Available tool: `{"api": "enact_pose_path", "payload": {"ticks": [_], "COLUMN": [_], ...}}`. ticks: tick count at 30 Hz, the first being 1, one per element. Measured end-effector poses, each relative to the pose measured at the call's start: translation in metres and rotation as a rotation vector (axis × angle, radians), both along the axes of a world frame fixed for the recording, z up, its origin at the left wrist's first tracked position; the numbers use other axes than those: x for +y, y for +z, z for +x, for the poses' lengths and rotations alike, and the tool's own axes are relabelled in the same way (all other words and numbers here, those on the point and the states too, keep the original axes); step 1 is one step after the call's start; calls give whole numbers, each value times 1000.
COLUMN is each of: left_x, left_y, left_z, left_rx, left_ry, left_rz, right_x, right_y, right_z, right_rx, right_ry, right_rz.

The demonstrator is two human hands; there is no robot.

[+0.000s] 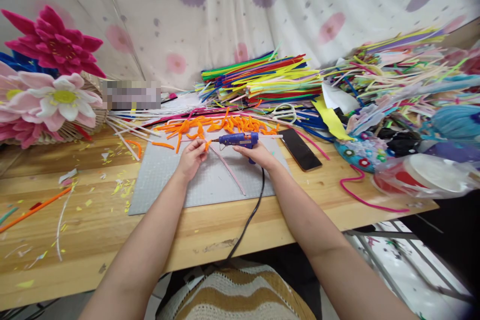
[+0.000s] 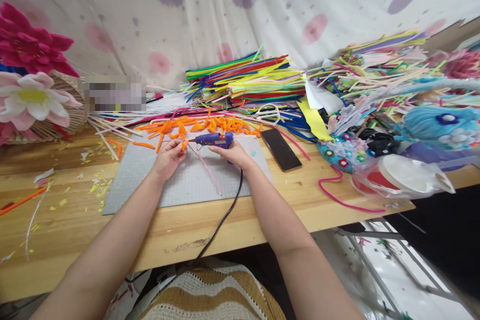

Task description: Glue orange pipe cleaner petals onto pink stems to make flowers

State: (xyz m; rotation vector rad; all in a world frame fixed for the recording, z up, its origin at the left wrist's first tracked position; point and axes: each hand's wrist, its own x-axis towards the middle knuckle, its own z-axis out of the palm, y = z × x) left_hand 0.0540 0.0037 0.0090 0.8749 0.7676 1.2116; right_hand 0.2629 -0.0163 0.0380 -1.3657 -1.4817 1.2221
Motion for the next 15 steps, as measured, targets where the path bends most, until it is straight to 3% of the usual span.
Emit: {"api": "enact_pose_path", "payload": {"ticks": [6,15], "left_x": [0,0], "left_y": [0,2], "left_z": [-1,1], "left_rx": [-7,-32], "left_ry": [4,3], "left_rz": [-6,-14], "right_x": [2,-1], "right_y": [0,0], "right_z": [3,-1], "right_rx": [-13,-18], "right_ry": [-60,3], "right_rz": [3,13]}}
